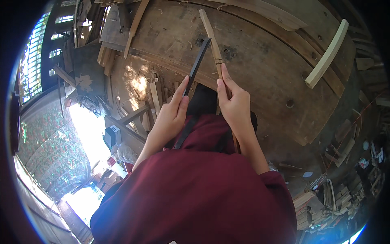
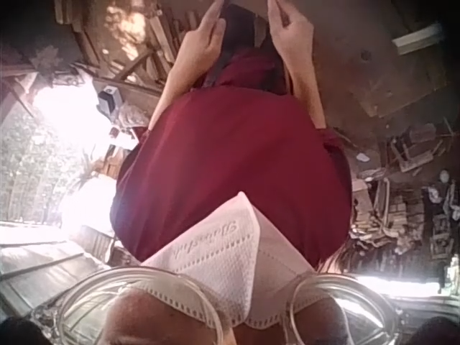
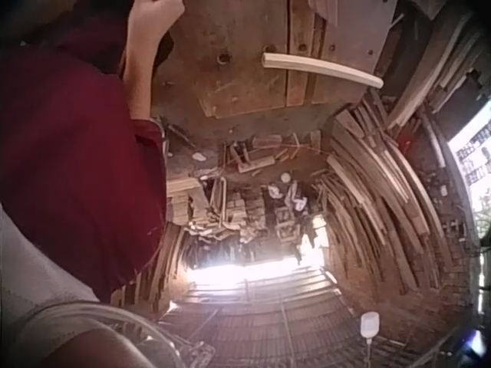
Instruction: Carve a piece of wood using a handheld chisel.
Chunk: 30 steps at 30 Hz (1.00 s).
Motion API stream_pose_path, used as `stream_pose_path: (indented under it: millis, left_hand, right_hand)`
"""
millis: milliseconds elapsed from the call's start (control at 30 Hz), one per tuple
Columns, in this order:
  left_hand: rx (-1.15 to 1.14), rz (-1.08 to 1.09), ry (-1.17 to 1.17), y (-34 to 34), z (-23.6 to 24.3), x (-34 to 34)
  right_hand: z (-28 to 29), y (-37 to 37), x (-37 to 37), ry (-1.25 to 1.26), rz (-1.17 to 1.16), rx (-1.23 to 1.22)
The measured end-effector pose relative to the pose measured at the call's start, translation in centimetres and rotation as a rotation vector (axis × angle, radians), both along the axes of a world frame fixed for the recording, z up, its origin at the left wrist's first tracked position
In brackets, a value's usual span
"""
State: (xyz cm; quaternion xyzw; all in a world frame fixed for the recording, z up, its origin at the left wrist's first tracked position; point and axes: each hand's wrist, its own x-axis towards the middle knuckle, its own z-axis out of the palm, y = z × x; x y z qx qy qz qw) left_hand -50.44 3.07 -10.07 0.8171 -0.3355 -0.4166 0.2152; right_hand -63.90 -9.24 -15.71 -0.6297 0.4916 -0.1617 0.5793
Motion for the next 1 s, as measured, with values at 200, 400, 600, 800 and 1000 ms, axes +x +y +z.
stream_pose_path:
  millis: [200,400,600,800,1000]
  left_hand:
    - [-0.011,-0.064,-0.065,1.0,0.9,-0.6]
    - [0.03,-0.097,-0.14,1.3,0.7,-1.4]
    - [0.016,-0.072,-0.252,0.1,-1.1,-2.9]
    - [0.007,-0.058,-0.242,-1.5,-1.5,-3.2]
    - [-0.018,-0.049,-0.275,-1.7,-2.2,-3.3]
  right_hand:
    - [0.4,0.0,0.9,0.078,0.061,-0.136]
    - [-0.6,0.1,1.8,0.074,0.082,-0.236]
    - [-1.4,0.2,2.0,0.179,0.107,-0.411]
    - [-1.8,-0.4,1.8,0.166,0.076,-0.388]
    - [-1.7,-0.6,1.7,0.1,0.064,-0.359]
